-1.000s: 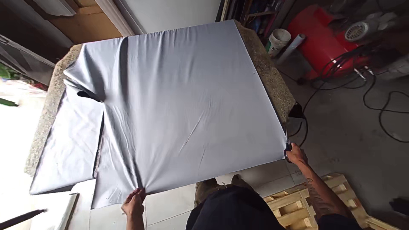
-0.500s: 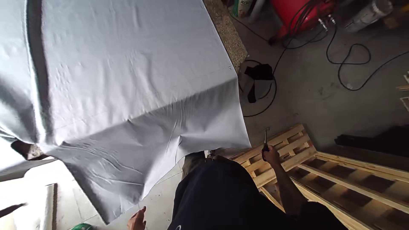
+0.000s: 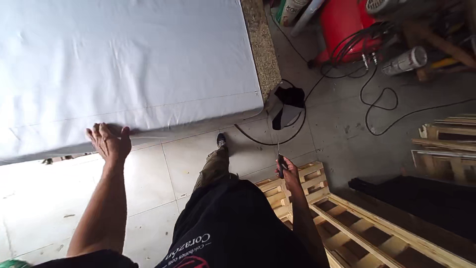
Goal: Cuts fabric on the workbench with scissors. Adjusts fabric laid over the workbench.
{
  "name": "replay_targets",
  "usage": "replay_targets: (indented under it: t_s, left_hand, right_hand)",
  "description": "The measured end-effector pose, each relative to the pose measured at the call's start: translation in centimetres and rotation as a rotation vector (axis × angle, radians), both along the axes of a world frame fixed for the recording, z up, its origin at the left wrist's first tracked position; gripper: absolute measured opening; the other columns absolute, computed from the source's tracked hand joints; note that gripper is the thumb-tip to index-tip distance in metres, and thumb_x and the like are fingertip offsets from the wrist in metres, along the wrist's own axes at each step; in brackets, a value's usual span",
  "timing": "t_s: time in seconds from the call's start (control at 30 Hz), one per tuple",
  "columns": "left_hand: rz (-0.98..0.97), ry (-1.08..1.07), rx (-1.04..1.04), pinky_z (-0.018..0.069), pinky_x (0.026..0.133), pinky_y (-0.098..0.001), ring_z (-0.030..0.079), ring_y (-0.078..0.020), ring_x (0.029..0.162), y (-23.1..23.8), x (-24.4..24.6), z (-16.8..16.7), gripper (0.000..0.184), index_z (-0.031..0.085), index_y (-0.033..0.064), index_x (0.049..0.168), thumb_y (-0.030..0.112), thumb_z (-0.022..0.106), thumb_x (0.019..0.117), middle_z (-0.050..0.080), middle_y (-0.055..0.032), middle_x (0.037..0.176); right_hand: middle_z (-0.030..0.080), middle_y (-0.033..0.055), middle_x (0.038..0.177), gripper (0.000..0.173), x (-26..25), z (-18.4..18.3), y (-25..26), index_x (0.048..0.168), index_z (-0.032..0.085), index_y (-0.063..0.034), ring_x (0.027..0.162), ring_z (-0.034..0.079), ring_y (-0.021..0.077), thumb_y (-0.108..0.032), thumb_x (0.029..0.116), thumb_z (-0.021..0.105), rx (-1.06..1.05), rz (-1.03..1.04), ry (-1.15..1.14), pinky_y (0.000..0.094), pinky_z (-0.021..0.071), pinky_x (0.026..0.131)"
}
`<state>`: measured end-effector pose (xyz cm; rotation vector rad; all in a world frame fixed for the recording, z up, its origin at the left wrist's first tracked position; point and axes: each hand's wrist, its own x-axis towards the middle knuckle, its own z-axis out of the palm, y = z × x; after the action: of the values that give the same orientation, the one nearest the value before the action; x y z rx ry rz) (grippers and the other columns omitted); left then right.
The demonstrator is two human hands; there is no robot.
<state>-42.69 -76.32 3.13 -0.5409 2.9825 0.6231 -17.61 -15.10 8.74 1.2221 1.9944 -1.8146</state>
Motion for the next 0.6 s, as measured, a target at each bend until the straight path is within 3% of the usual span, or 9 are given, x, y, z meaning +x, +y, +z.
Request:
replay_targets:
  t_s: [0.13, 0.23, 0.33, 0.43, 0.53, 0.6]
  left_hand:
    - [-0.091, -0.083, -0.071, 0.007, 0.122, -0.071, 0.004, -0.0495, 0.157, 10.0, -10.1, -1.4, 0.111, 0.016, 0.0006, 0.163, 0.081, 0.036, 0.0902, 0.007, -0.0285, 0.17]
    - [-0.3, -0.018, -0.055, 0.0059, 0.12, -0.0752, 0.003, -0.0481, 0.158, 19.9, -13.5, -2.5, 0.114, 0.016, 0.0063, 0.165, 0.088, 0.033, 0.0863, 0.008, -0.0229, 0.172]
    - [-0.603, -0.007, -0.022, 0.0028, 0.119, -0.0771, 0.002, -0.0467, 0.158, 30.3, -13.7, -3.0, 0.109, 0.02, 0.0083, 0.165, 0.086, 0.029, 0.0894, 0.011, -0.0162, 0.174]
    - [-0.894, -0.019, 0.048, 0.0002, 0.12, -0.0752, 0.001, -0.0405, 0.16, 38.8, -12.2, -2.7, 0.099, 0.022, 0.0117, 0.166, 0.081, 0.028, 0.0949, 0.011, -0.0091, 0.175]
    - [-1.078, -0.078, 0.186, 0.002, 0.123, -0.0707, 0.005, -0.0362, 0.161, 44.2, -10.4, -1.9, 0.086, 0.028, 0.0139, 0.165, 0.07, 0.039, 0.1, 0.016, -0.006, 0.174]
    - [-1.09, -0.178, 0.341, 0.0056, 0.127, -0.0624, 0.013, -0.0309, 0.161, 46.1, -9.6, -0.6, 0.068, 0.042, 0.0141, 0.159, 0.054, 0.048, 0.1036, 0.026, -0.0046, 0.171]
  right_hand:
    - [0.069, 0.0118, 0.12, 0.044, -4.7, 2.1, 3.3, 0.143, 0.055, -0.0054, 0.077, 0.069, 0.0188, -0.01, 0.1001, 0.063, 0.013, 0.013, -0.044, 0.0338, 0.0581, 0.056]
    - [0.069, 0.0109, 0.121, 0.045, -9.0, 4.2, 5.7, 0.145, 0.053, -0.0052, 0.08, 0.068, 0.0184, -0.013, 0.1011, 0.06, -0.018, 0.04, -0.028, 0.0343, 0.0584, 0.06]
    - [0.066, 0.0095, 0.126, 0.049, -13.4, 5.7, 7.9, 0.146, 0.051, -0.0029, 0.085, 0.067, 0.0157, -0.011, 0.0972, 0.054, -0.069, 0.11, 0.052, 0.0336, 0.0594, 0.072]
    - [0.066, 0.0079, 0.127, 0.051, -17.9, 5.8, 9.8, 0.143, 0.052, -0.0002, 0.082, 0.064, 0.0092, -0.011, 0.0937, 0.054, -0.124, 0.215, 0.116, 0.0262, 0.0559, 0.071]
    - [0.067, 0.0074, 0.124, 0.05, -22.8, 4.6, 12.2, 0.141, 0.053, 0.0014, 0.079, 0.062, 0.0071, -0.012, 0.0931, 0.054, -0.187, 0.379, 0.128, 0.0239, 0.0532, 0.068]
    - [0.067, 0.0068, 0.122, 0.05, -26.5, 3.7, 14.2, 0.141, 0.053, 0.0016, 0.08, 0.062, 0.0079, -0.013, 0.0931, 0.055, -0.22, 0.526, 0.076, 0.0244, 0.0535, 0.068]
